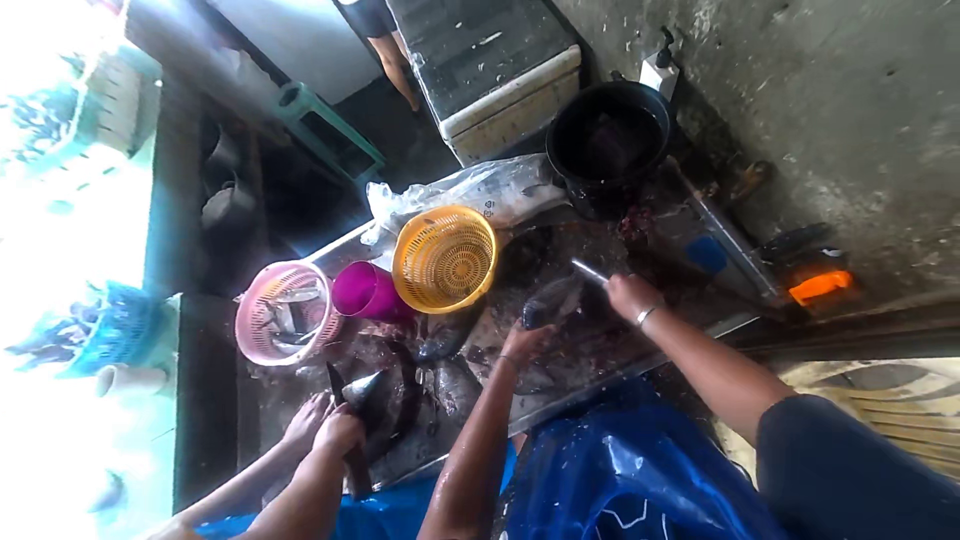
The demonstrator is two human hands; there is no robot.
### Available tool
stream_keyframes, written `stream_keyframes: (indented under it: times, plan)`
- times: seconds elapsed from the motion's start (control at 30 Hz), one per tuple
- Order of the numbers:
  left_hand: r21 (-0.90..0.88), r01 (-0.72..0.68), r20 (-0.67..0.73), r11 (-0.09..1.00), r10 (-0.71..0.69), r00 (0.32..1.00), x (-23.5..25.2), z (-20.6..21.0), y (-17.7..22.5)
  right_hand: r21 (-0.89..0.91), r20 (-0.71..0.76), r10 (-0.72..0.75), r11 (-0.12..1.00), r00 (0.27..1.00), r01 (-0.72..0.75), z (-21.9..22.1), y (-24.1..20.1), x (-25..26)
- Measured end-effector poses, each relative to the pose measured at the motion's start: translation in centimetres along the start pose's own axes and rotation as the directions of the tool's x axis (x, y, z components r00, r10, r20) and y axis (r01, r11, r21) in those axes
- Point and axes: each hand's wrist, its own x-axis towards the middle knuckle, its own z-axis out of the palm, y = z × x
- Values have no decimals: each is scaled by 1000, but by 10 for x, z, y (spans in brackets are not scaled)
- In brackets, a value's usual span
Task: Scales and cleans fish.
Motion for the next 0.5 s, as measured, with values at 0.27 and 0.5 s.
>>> stream_keyframes:
  times: [0.27,0.5]
  plan:
    - [302,-130,-163,944,186,969,1,12,-15,69,28,9,998,1000,-11,16,-29,-5]
    - [250,-169,-209,953,224,952,-8,27,-9,-85,113,90,993,989,-80,-16,-63,4]
